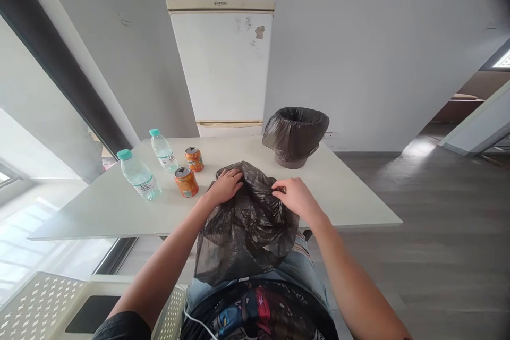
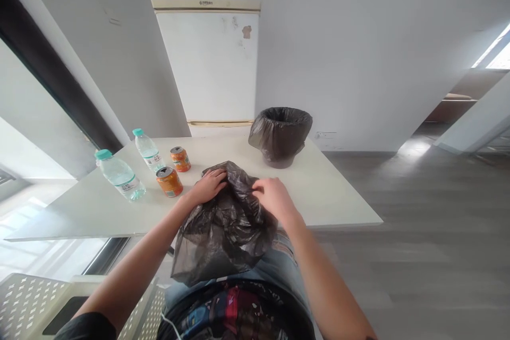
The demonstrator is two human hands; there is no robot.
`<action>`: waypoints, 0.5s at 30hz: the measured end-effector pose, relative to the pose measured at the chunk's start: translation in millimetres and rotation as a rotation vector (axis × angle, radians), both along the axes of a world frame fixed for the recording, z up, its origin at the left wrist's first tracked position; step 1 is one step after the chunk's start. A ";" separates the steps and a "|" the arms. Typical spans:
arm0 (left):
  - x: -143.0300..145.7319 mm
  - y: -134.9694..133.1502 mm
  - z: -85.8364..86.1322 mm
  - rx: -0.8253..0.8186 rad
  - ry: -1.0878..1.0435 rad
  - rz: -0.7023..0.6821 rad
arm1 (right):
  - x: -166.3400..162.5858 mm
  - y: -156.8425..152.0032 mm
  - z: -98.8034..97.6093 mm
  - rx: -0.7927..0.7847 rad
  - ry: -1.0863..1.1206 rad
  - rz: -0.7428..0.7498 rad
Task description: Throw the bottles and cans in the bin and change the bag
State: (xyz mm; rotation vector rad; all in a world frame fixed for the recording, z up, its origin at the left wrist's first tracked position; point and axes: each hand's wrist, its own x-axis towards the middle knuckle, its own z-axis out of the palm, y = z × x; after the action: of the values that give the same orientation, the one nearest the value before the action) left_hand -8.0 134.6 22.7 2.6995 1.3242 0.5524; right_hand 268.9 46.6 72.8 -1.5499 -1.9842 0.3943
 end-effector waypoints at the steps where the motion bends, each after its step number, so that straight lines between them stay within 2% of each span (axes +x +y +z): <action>1: 1.7 -4.7 3.4 0.014 -0.050 0.014 | 5.5 -1.5 9.6 0.044 0.059 0.009; 4: 9.2 -24.4 19.2 0.084 -0.257 0.059 | 29.1 -5.6 53.1 0.331 0.200 -0.053; 6: 15.7 -40.8 33.8 0.158 -0.388 0.085 | 45.9 -4.5 86.9 0.648 0.239 -0.241; 7: 19.0 -49.3 41.8 0.199 -0.440 0.094 | 53.5 -2.6 103.3 0.721 0.229 -0.290; 8: 22.2 -57.7 49.6 0.235 -0.479 0.099 | 60.1 -0.4 119.0 0.702 0.181 -0.261; 11: 31.0 -81.0 69.6 0.302 -0.565 0.102 | 73.0 2.2 162.2 0.341 -0.088 0.031; 12: 33.6 -87.8 74.5 0.314 -0.588 0.103 | 74.4 0.0 175.1 0.339 -0.125 0.047; 13: 36.0 -94.0 78.5 0.326 -0.615 0.107 | 74.1 -3.8 186.8 0.461 -0.114 -0.022; 15: 40.4 -104.8 84.4 0.351 -0.676 0.118 | 67.8 -14.1 203.9 0.899 -0.014 -0.270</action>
State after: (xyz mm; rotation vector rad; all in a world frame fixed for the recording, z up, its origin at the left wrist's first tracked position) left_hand 32.4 29.8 107.2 2.2959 1.2630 1.6575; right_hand 336.7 32.5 276.6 -1.1715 -1.5642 -0.5558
